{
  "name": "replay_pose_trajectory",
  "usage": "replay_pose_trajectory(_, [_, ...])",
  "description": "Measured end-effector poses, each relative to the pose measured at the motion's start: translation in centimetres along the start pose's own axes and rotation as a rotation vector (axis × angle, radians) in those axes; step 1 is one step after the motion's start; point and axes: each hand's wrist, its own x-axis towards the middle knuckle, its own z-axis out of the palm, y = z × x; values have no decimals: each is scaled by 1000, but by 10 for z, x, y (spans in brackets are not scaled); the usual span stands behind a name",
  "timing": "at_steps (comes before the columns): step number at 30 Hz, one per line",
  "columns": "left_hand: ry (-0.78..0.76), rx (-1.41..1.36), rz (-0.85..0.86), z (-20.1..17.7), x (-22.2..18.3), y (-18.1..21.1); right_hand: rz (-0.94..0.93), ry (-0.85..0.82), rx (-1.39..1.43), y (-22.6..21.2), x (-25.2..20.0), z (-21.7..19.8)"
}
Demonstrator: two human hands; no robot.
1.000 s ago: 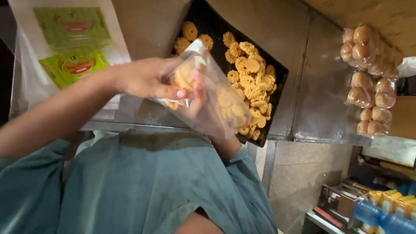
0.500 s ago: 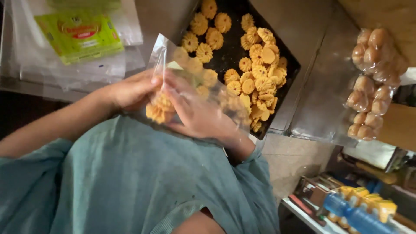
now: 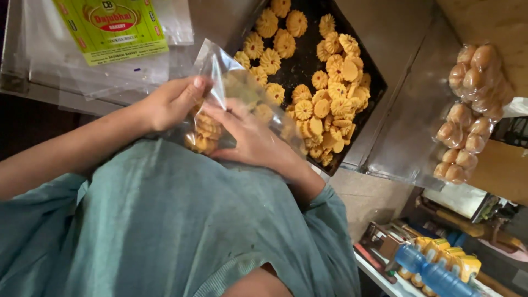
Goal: The recorder is bagging flower-shaped cookies from a large tray and sorting them for packaging.
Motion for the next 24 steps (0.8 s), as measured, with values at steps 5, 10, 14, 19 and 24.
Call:
replay_pose_trajectory(5, [-121,-517,-96,5,0,26,0,-9,-36,22,-3,15])
replay_pose_trajectory(10, [-179,-836,-59,17,11,-2,46,-45,-114,17,-3,9])
replay_pose_trajectory(14, [-259,-827,112,15,9,-10,-3,-78,-138,8,-7,-12])
replay_pose_trajectory(19, [-232,-844,47,14,5,13,-132,218,-82,2,-2,-15])
replay_pose_trajectory(24, [-282,-814,164,16,5,12,-134,223,-62,-22,6,-23])
